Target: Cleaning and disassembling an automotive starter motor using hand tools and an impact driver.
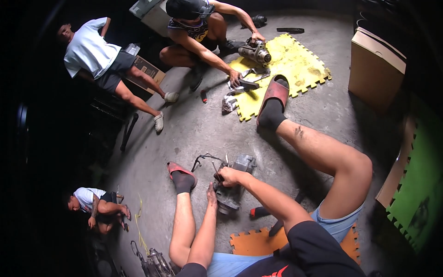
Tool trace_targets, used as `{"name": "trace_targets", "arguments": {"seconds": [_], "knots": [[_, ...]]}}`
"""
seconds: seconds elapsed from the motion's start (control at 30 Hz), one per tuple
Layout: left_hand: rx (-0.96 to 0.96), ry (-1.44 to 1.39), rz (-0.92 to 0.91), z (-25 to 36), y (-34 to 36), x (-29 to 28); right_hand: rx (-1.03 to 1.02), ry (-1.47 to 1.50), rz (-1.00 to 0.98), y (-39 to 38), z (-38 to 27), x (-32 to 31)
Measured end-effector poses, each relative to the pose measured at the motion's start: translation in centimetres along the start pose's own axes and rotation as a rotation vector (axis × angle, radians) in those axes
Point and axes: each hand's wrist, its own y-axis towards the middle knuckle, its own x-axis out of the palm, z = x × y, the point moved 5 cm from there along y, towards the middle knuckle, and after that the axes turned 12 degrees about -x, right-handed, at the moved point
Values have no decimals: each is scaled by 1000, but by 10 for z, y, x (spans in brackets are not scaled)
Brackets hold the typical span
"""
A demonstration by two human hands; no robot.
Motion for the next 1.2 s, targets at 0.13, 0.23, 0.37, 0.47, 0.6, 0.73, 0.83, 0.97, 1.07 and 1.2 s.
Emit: {"name": "trace_targets", "arguments": {"seconds": [0.13,0.23,0.37,0.47,0.6,0.73,0.83,0.97,1.07,1.2], "knots": [[19,-38,-36,3,-4,7,20,33,-1,-7,12,3],[27,-67,-63,3,3,0,-28,15,54,-1,9,5],[33,37,56,0,-3,1,-41,-6,104,-8,10,6],[0,28,5,9,-16,8,-74,6,158,-11,8,5],[-5,-6,-23,19,-26,7,-65,-71,173,-8,6,11],[-19,-41,8,11,-19,-1,-1,-156,83,-4,-4,11],[-35,-30,-11,11,-11,0,34,-184,55,-5,-4,10],[-32,-8,-63,8,-16,16,113,-151,7,-15,6,8],[10,-73,38,-1,0,-17,17,-130,88,4,-18,5],[4,-91,9,0,-7,0,45,-66,83,-6,-1,6]]}}
